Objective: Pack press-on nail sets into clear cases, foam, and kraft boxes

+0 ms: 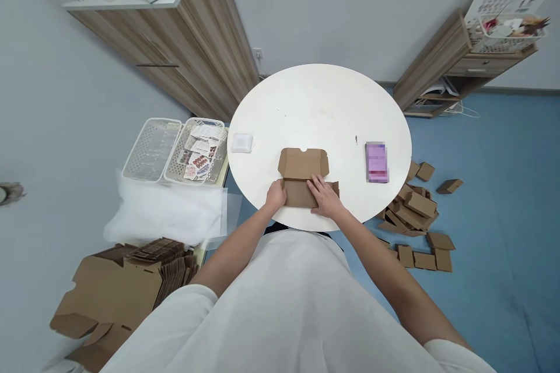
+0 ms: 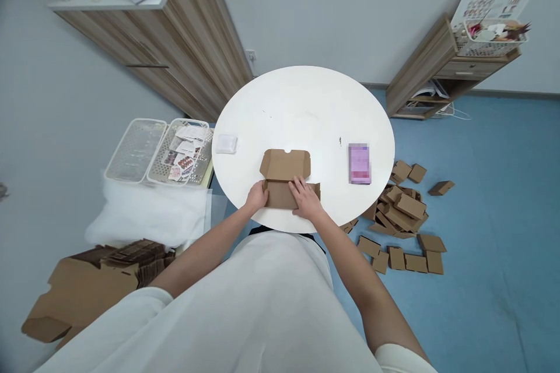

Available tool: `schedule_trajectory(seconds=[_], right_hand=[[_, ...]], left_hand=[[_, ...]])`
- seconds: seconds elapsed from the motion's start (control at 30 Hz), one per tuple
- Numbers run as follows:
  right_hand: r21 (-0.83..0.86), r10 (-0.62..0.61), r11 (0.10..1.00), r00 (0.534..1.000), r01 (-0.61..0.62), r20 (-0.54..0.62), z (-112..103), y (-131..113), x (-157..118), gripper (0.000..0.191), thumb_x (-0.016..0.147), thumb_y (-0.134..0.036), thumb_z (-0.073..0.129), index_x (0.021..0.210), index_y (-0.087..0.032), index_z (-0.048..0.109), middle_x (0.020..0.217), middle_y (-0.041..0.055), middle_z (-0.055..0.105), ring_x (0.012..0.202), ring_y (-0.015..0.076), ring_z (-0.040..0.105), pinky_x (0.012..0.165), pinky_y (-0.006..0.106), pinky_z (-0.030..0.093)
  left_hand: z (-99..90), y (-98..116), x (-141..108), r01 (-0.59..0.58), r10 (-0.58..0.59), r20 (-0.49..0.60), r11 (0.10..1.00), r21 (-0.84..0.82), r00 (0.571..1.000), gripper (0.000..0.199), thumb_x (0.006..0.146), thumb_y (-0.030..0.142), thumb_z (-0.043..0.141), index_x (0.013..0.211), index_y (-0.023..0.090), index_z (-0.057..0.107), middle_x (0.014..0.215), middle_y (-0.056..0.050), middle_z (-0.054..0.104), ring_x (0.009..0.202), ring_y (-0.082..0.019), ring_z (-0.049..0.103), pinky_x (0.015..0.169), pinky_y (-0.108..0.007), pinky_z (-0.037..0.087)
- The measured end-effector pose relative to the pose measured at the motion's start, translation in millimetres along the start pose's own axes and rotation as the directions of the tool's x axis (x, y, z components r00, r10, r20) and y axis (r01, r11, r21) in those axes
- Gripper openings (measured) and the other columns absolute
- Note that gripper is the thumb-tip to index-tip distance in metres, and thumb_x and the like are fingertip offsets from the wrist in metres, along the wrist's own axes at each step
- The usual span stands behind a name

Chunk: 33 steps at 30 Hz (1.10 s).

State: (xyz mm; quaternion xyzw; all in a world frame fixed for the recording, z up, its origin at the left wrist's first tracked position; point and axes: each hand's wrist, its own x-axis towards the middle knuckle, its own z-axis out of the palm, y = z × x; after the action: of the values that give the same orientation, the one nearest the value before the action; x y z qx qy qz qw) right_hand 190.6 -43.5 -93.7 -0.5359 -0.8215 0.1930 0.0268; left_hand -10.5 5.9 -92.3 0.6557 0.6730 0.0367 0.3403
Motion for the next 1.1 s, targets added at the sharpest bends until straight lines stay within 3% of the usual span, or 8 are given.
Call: schedule_trajectory(seconds=[0.17,0.33,0.47,0.67,0.77,0.87,0.97,1.1], right_hand=[[0.019,0.013,1.0,1.0,-0.013,-0.018,4,-4,-1,0.101,0.056,-0.033,0.072,0.137,-0.013,0.015,0.146,0.0143,0.009,0.133,0.0318,0.004,0.103,0.046,0.023],[0.039,0.007,0.999,1.0,-0.006,-0.018,6,-2,-1,0.1,0.056,-0.031,0.072,0.137,-0.014,0.016,0.146,0.0142,0.009,0.133,0.0319,0.004,0.102,0.047,0.023],[0.067,0.002,0.998,1.0,-0.001,-0.015,3,-3,2,0.1,0.056,-0.034,0.072,0.137,-0.016,0.017,0.146,0.0139,0.007,0.133,0.0322,0.004,0.102,0.048,0.023],[0.223,0.132,0.969,0.987,-0.109,-0.09,-11,0,-12,0.093,0.06,-0.049,0.065,0.136,-0.02,0.02,0.146,0.0107,0.007,0.133,0.0315,0.003,0.104,0.052,0.014],[0.518,0.545,0.752,0.827,-0.408,-0.14,-12,8,-33,0.085,0.067,-0.055,0.056,0.136,-0.02,0.021,0.144,0.0127,0.016,0.131,0.0303,0.015,0.101,0.048,0.024],[0.817,0.766,0.268,0.627,-0.511,0.141,-8,15,-50,0.075,0.072,-0.055,0.05,0.134,-0.02,0.026,0.131,0.0138,0.039,0.115,0.0256,0.044,0.087,0.038,0.042],[0.886,0.668,0.005,0.661,-0.463,0.341,-7,17,-52,0.066,0.072,-0.054,0.05,0.128,-0.02,0.037,0.112,0.0097,0.056,0.093,0.0203,0.057,0.073,0.03,0.046],[0.857,0.621,0.187,0.734,-0.48,0.276,-9,13,-35,0.053,0.073,-0.05,0.05,0.115,-0.018,0.051,0.089,0.0048,0.061,0.077,0.0163,0.056,0.066,0.027,0.042]], left_hand=[[2.2,2,-7,-0.021,0.021,0.001,0.998,0.051,1.0,0.044,0.082,0.024,0.038,0.125,0.015,0.033,0.109,-0.014,0.049,0.1,-0.026,0.052,0.078,-0.036,0.042],[-12.7,-9,-24,-0.229,0.224,0.083,0.972,0.058,0.971,0.11,0.064,0.054,0.061,0.137,0.018,-0.014,0.128,-0.017,0.031,0.107,-0.029,0.047,0.079,-0.037,0.043],[-21.9,-6,-21,-0.292,0.23,0.262,0.928,0.233,0.937,0.125,0.045,0.049,0.074,0.138,0.028,-0.007,0.124,-0.013,0.034,0.099,-0.032,0.052,0.072,-0.036,0.044],[-21.8,3,-10,-0.255,0.17,0.28,0.918,0.305,0.945,0.122,0.045,0.046,0.075,0.137,0.031,-0.005,0.121,-0.012,0.037,0.098,-0.031,0.053,0.071,-0.034,0.043],[-20.6,4,-12,-0.235,0.152,0.275,0.925,0.3,0.949,0.122,0.045,0.047,0.075,0.136,0.032,-0.004,0.121,-0.011,0.037,0.097,-0.03,0.054,0.072,-0.034,0.043],[-18.8,6,-15,-0.215,0.142,0.252,0.931,0.295,0.957,0.124,0.044,0.051,0.074,0.136,0.031,-0.006,0.121,-0.012,0.037,0.094,-0.03,0.055,0.07,-0.034,0.043],[-16.9,8,-16,-0.216,0.143,0.245,0.928,0.302,0.959,0.126,0.042,0.054,0.074,0.136,0.03,-0.007,0.119,-0.011,0.037,0.093,-0.029,0.055,0.068,-0.033,0.044],[-14.2,12,-19,-0.24,0.161,0.256,0.918,0.315,0.953,0.129,0.039,0.057,0.073,0.136,0.03,-0.007,0.118,-0.011,0.037,0.092,-0.03,0.055,0.068,-0.034,0.044]])
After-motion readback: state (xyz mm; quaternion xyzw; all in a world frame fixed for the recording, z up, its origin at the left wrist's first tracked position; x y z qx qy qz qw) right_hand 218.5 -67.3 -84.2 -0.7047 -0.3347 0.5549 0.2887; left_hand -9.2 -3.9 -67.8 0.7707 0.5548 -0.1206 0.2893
